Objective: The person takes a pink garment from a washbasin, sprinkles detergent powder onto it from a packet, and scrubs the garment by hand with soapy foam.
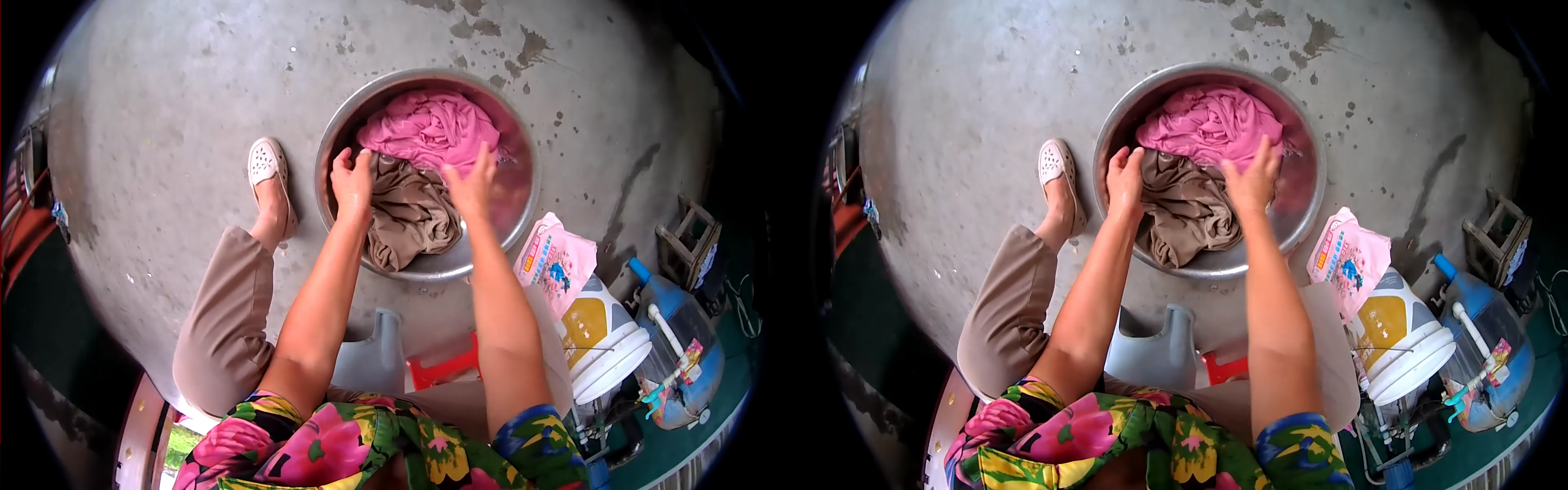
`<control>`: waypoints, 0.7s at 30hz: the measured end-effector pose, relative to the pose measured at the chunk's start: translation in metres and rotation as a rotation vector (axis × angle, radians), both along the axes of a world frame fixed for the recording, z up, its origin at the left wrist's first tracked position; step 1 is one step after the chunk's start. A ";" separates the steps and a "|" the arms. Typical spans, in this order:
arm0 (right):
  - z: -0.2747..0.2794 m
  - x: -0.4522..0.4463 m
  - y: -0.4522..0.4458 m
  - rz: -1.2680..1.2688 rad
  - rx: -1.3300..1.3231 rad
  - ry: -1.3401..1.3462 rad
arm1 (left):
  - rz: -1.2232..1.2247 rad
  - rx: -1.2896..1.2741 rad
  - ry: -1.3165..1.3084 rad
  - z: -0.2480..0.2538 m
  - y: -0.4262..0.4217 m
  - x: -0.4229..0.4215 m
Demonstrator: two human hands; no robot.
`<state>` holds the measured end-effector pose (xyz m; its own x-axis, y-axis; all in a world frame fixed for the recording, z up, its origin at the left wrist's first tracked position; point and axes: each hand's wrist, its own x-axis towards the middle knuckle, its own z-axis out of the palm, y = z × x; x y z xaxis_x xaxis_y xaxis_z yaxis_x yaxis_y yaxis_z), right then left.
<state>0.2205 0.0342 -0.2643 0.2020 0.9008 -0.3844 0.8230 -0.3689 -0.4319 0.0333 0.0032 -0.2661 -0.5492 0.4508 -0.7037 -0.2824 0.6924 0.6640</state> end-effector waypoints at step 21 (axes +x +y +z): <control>0.012 0.073 -0.075 -0.452 -0.582 0.816 | -0.836 -0.066 0.345 0.019 -0.016 -0.023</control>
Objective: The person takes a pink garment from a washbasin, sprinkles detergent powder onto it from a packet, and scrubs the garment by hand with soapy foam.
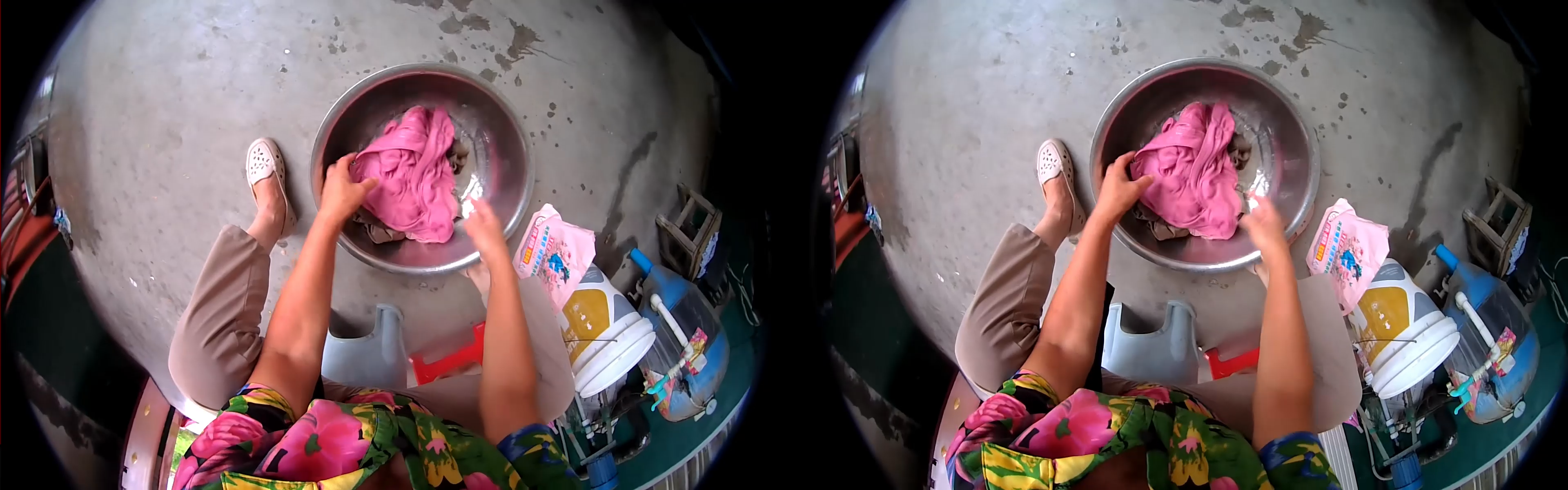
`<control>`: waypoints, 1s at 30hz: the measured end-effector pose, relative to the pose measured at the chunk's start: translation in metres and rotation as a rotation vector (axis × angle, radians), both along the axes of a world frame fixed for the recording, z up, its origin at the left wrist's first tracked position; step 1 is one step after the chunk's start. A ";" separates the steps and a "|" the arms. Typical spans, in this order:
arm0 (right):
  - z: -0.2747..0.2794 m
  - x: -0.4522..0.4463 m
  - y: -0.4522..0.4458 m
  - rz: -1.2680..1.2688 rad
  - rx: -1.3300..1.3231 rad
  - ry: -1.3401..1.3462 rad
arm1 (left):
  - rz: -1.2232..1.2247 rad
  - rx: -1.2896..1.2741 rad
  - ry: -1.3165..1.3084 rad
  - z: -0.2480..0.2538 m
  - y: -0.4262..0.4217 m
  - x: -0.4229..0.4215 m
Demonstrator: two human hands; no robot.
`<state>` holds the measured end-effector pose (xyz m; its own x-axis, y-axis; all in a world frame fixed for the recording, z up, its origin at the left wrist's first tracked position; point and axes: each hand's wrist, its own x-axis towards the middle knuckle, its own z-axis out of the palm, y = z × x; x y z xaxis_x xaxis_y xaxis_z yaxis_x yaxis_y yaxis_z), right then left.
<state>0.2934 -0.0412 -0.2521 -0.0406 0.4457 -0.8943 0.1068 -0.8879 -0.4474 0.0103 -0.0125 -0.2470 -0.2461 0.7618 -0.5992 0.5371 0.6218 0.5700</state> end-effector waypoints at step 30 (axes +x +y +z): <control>0.003 -0.083 0.082 0.398 0.198 -0.051 | 0.755 -0.237 -1.196 -0.031 0.000 0.020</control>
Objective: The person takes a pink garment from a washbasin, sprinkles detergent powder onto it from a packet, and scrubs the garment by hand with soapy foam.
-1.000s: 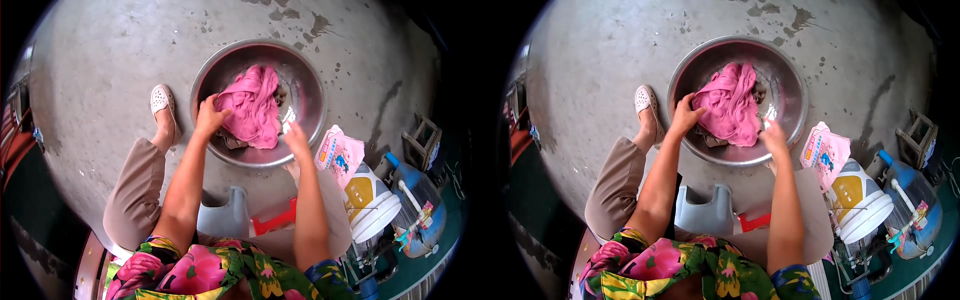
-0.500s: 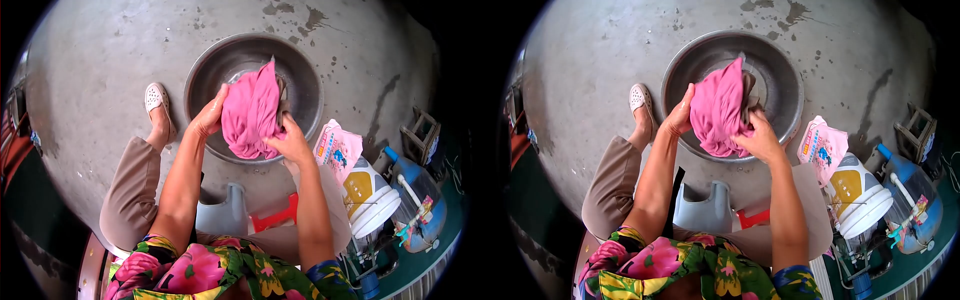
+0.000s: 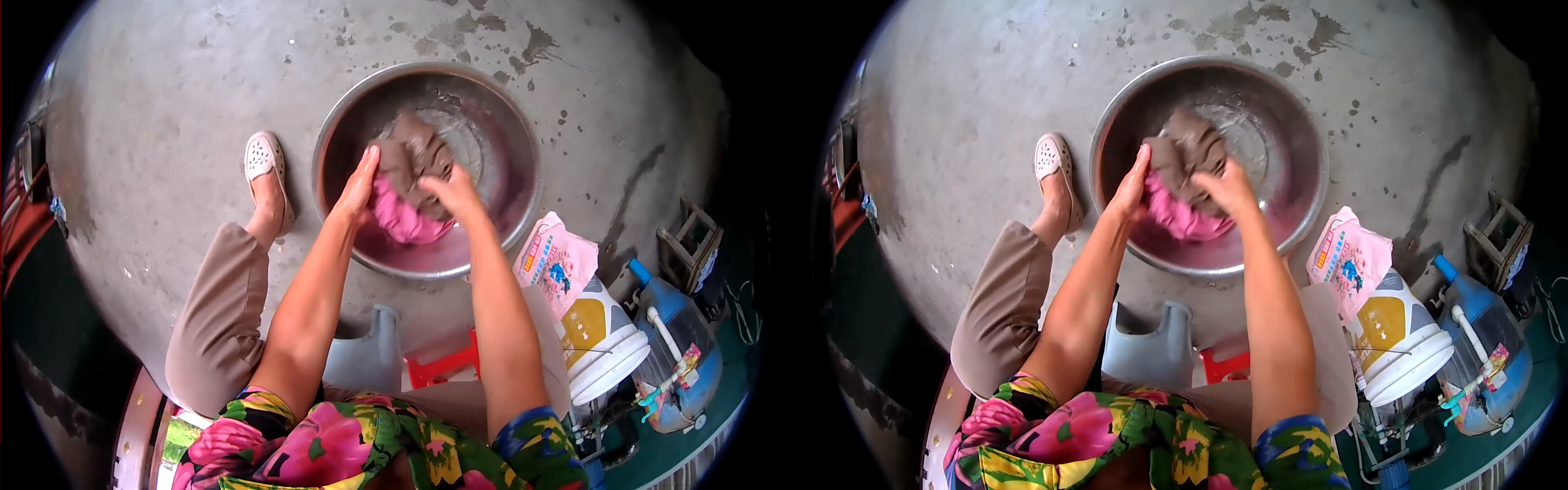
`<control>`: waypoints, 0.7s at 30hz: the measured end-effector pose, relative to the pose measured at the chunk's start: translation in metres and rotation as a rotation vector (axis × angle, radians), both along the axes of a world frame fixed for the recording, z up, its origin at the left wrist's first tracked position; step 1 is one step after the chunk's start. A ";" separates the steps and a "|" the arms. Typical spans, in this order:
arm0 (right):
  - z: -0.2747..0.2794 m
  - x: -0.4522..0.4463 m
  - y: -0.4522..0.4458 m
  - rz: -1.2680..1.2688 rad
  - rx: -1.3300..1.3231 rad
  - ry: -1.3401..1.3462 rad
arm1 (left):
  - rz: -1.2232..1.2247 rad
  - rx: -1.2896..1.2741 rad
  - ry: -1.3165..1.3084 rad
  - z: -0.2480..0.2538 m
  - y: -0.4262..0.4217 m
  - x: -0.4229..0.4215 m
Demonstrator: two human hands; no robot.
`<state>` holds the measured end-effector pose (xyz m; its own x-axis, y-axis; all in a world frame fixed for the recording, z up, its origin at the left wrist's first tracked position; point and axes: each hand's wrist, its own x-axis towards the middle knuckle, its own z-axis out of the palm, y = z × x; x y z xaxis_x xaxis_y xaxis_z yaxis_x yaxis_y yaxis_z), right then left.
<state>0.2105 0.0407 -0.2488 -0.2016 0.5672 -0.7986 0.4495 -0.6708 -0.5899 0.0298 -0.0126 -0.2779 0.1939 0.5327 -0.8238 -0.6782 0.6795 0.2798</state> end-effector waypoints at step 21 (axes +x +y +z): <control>-0.037 0.018 -0.051 -0.395 0.052 -0.148 | -0.066 0.032 0.520 0.007 -0.012 0.017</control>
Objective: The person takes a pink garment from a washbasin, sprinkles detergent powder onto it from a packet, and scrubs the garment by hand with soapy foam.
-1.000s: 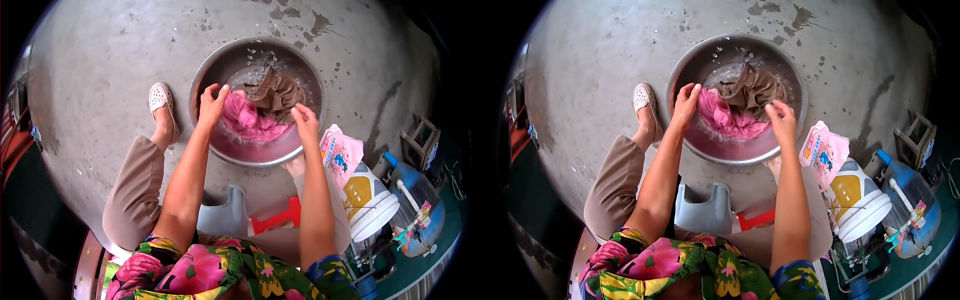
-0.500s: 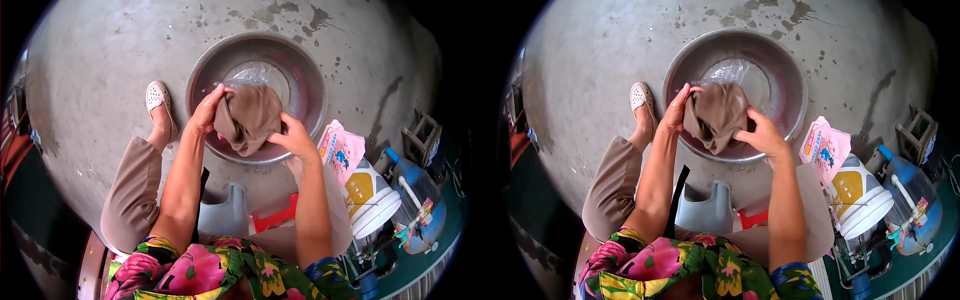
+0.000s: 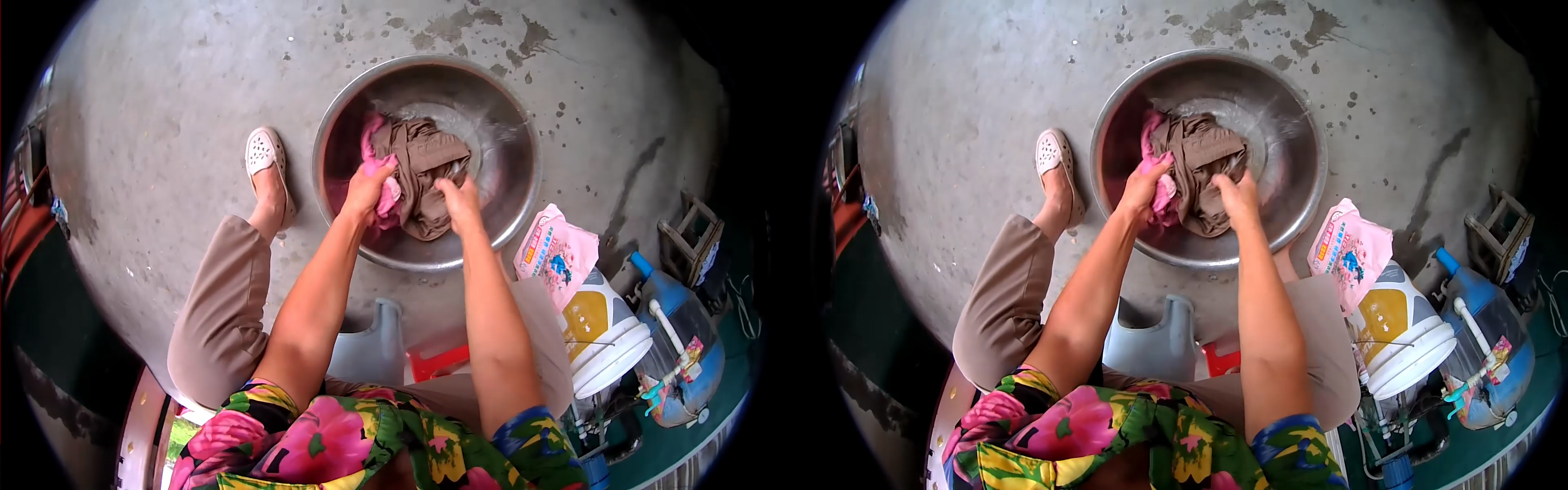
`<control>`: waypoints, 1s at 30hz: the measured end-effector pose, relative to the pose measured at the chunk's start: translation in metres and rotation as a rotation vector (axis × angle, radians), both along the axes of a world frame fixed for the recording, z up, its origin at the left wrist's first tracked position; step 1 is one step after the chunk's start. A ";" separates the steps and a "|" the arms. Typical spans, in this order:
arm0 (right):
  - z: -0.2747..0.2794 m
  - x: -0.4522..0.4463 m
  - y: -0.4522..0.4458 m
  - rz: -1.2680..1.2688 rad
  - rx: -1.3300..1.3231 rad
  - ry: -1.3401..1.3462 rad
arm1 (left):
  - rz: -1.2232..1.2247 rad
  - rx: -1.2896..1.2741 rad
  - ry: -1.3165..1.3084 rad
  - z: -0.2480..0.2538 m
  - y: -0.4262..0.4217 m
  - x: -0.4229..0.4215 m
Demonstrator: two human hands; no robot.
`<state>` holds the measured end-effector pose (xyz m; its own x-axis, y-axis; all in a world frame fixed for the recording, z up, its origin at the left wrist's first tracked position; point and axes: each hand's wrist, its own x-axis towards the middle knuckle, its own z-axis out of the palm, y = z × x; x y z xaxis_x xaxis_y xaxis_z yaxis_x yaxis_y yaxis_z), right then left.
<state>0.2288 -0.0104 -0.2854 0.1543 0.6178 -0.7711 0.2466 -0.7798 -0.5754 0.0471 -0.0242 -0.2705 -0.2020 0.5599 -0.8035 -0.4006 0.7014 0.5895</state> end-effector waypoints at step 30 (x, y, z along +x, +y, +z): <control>0.340 0.006 0.000 0.192 0.795 0.302 | -0.939 0.707 0.237 0.418 0.019 -0.017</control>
